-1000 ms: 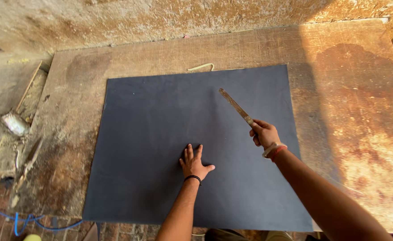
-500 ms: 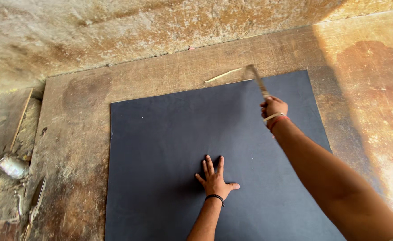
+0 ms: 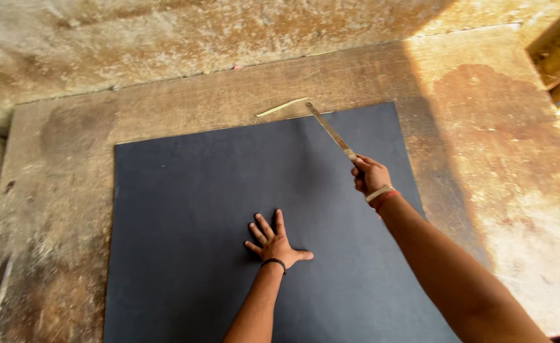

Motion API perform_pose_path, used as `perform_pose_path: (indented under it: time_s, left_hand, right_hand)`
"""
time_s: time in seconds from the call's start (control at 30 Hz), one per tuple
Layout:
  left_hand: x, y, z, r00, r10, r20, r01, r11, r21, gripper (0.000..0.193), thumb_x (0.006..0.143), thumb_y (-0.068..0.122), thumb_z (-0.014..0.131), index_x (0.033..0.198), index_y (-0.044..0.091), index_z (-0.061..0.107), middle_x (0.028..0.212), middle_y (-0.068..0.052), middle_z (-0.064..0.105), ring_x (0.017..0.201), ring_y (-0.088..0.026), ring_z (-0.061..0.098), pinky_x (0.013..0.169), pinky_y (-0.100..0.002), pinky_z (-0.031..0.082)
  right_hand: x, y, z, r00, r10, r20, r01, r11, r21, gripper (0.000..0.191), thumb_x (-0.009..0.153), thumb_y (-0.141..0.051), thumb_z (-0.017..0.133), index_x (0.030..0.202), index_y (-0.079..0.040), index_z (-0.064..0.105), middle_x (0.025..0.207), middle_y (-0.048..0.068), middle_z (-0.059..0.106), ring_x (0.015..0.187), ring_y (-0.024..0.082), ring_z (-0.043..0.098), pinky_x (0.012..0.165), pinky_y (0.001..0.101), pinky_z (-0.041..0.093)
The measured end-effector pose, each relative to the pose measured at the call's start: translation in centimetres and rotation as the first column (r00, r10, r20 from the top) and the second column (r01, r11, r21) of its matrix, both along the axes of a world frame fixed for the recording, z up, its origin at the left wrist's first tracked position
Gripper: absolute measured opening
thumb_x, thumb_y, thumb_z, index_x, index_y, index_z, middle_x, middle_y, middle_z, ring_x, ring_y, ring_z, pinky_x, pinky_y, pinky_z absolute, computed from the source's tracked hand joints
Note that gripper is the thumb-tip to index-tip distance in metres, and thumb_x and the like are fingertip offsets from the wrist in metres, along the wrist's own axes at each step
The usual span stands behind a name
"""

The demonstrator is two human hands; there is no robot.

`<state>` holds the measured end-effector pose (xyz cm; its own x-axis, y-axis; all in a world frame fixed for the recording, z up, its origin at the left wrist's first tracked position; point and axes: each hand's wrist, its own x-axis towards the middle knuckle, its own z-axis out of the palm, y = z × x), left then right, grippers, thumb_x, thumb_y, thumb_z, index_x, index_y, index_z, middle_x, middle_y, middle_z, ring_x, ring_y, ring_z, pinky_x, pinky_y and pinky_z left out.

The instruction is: The person lays a dark fabric sheet over a light foam sheet on a work table, aligns it, and trims excess foam edges with a knife along a steel ruler. They then lift the fabric, apply spray adhesive to the foam with a spray gun, and fold and press the fabric back down onto the foam, smoothing it with their hands.

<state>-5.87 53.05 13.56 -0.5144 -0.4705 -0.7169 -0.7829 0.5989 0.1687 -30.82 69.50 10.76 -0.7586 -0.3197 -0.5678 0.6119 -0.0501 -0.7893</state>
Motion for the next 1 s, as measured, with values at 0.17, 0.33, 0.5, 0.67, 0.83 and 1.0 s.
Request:
perform_pose_path:
  time_s: [0.17, 0.33, 0.5, 0.67, 0.83, 1.0]
  left_hand:
    - [-0.3, -1.5, 0.0, 0.999, -0.021, 0.040, 0.018, 0.997, 0.078, 0.160, 0.061, 0.063, 0.093, 0.161, 0.029, -0.027, 0.164, -0.028, -0.035, 0.152, -0.048, -0.032, 0.118, -0.074, -0.008]
    - [-0.4, -2.0, 0.3, 0.997, -0.028, 0.072, 0.021, 0.995, 0.098, 0.160, 0.062, 0.063, 0.092, 0.160, 0.028, -0.029, 0.164, -0.029, -0.037, 0.151, -0.049, -0.032, 0.118, -0.074, -0.008]
    - [-0.4, -2.0, 0.2, 0.997, -0.034, 0.065, 0.027, 0.993, 0.114, 0.160, 0.064, 0.062, 0.092, 0.160, 0.027, -0.030, 0.163, -0.029, -0.037, 0.151, -0.050, -0.033, 0.117, -0.075, -0.009]
    - [-0.5, -1.5, 0.4, 0.995, -0.042, 0.095, 0.033, 0.995, 0.094, 0.159, 0.064, 0.062, 0.092, 0.160, 0.027, -0.030, 0.164, -0.029, -0.037, 0.151, -0.051, -0.032, 0.118, -0.075, -0.008]
    - [-1.2, -0.5, 1.1, 0.994, -0.017, 0.104, 0.009, 0.997, 0.080, 0.162, 0.064, 0.063, 0.092, 0.158, 0.026, -0.033, 0.163, -0.028, -0.037, 0.151, -0.049, -0.032, 0.118, -0.074, -0.007]
    - [-2.5, -1.3, 1.2, 0.978, -0.027, 0.205, 0.010, 0.996, 0.086, 0.169, 0.059, 0.059, 0.097, 0.158, 0.026, -0.036, 0.163, -0.029, -0.039, 0.151, -0.051, -0.031, 0.119, -0.074, -0.004]
  right_hand:
    - [1.4, -9.5, 0.1, 0.993, 0.078, 0.083, -0.068, 0.990, -0.122, 0.035, 0.101, -0.019, 0.055, 0.133, -0.009, 0.064, 0.071, -0.002, 0.054, 0.052, 0.008, 0.042, 0.047, 0.0245, 0.036]
    - [1.1, -11.2, -1.6, 0.989, -0.049, 0.142, 0.058, 0.996, -0.064, 0.028, 0.102, -0.016, 0.057, 0.125, -0.004, 0.067, 0.069, -0.002, 0.054, 0.051, 0.007, 0.040, 0.046, 0.0244, 0.033]
    - [-0.9, -6.3, -3.0, 0.948, -0.307, 0.081, 0.310, 0.950, -0.027, 0.024, 0.101, -0.014, 0.055, 0.120, -0.007, 0.069, 0.069, -0.003, 0.053, 0.050, 0.007, 0.041, 0.044, 0.0242, 0.033]
    - [-3.5, 1.8, -2.4, 0.759, -0.651, 0.029, 0.651, 0.759, -0.019, 0.020, 0.101, -0.016, 0.056, 0.118, -0.018, 0.066, 0.067, -0.002, 0.055, 0.047, 0.008, 0.040, 0.042, 0.0243, 0.033]
    - [-3.1, 1.7, -2.2, 0.941, -0.332, -0.063, 0.332, 0.943, -0.011, 0.024, 0.102, -0.017, 0.060, 0.123, -0.012, 0.069, 0.070, -0.001, 0.057, 0.049, 0.008, 0.044, 0.042, 0.0244, 0.034]
    - [-0.8, -7.6, -3.0, 0.998, -0.067, 0.013, 0.066, 0.997, 0.038, 0.029, 0.101, -0.019, 0.060, 0.127, -0.009, 0.068, 0.072, 0.001, 0.060, 0.052, 0.009, 0.047, 0.046, 0.0253, 0.038]
